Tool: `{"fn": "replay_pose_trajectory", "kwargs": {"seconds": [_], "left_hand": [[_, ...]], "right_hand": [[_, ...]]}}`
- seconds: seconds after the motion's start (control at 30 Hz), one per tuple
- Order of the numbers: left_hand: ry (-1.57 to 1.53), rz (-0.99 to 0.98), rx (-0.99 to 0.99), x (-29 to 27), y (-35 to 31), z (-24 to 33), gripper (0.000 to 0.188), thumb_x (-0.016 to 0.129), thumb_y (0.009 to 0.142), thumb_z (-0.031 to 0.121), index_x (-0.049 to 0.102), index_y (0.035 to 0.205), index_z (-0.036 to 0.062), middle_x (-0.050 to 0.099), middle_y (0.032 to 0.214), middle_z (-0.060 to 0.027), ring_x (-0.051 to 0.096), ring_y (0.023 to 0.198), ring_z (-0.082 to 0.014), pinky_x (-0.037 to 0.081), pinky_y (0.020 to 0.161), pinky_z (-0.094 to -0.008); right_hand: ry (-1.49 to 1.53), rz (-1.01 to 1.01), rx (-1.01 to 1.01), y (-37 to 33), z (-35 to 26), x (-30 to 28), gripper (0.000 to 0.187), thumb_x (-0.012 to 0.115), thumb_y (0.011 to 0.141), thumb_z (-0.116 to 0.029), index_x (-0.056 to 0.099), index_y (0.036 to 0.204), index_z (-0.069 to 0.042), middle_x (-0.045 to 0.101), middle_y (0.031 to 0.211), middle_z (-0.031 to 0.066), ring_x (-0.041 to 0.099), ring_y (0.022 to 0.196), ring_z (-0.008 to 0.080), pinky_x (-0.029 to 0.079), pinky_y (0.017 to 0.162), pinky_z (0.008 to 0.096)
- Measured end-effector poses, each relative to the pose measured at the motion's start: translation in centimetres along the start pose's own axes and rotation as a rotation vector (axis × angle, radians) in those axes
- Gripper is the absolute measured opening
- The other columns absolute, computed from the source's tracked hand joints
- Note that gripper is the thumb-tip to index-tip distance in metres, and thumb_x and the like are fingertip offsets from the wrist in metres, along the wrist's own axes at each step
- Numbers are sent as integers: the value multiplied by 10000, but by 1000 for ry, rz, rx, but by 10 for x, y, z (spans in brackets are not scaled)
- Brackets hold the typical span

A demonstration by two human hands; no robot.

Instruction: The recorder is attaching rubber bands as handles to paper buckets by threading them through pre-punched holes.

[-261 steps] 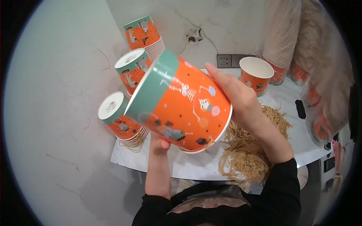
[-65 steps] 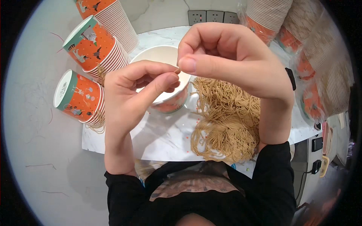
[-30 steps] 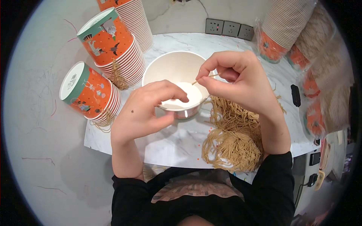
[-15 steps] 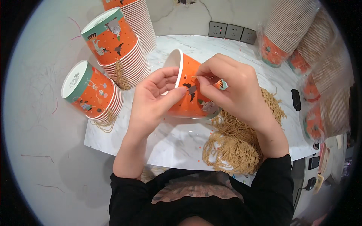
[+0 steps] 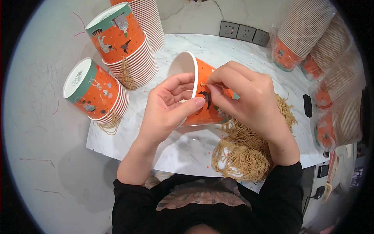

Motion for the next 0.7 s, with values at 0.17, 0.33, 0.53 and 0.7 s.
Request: {"fn": "replay_pose_trajectory", "kwargs": {"seconds": [0.17, 0.33, 0.53, 0.7], "left_hand": [[15, -19, 15, 1, 1, -3, 463, 673, 917, -31, 513, 1347, -95, 660, 1215, -138, 649, 1038, -130, 559, 909, -275], [-145, 50, -70, -10, 0, -10, 361, 630, 977, 33, 557, 1313, -78, 685, 1160, -120, 665, 1031, -132, 558, 922, -286], [-233, 3, -121, -11, 1, -19, 256, 608, 1006, 54, 615, 1239, -53, 709, 1093, -100, 687, 1021, -141, 563, 934, -309], [-281, -55, -72, -11, 2, -22, 194, 616, 1008, 68, 632, 1166, -44, 708, 1080, -94, 683, 1006, -134, 564, 912, -301]], "right_hand": [[-70, -11, -8, -2, -2, 0, 139, 737, 801, -94, 604, 835, -74, 595, 756, 48, 649, 604, 242, 516, 503, 347], [-88, -86, 52, -1, -6, -2, 165, 761, 771, 21, 671, 896, -39, 672, 831, 65, 678, 666, 211, 535, 565, 297], [-77, -82, 35, -1, -6, -1, 169, 765, 768, 15, 687, 906, -43, 680, 845, 58, 680, 659, 213, 539, 557, 301], [-66, -78, 46, -1, -8, 1, 168, 761, 768, 8, 685, 906, -50, 674, 839, 56, 678, 661, 218, 537, 556, 304]]}}
Point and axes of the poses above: each hand's wrist, its own y-axis towards the middle knuckle, its own x-axis out of the palm, z = x × y, the point moved 4 cm from there along y, towards the middle knuckle
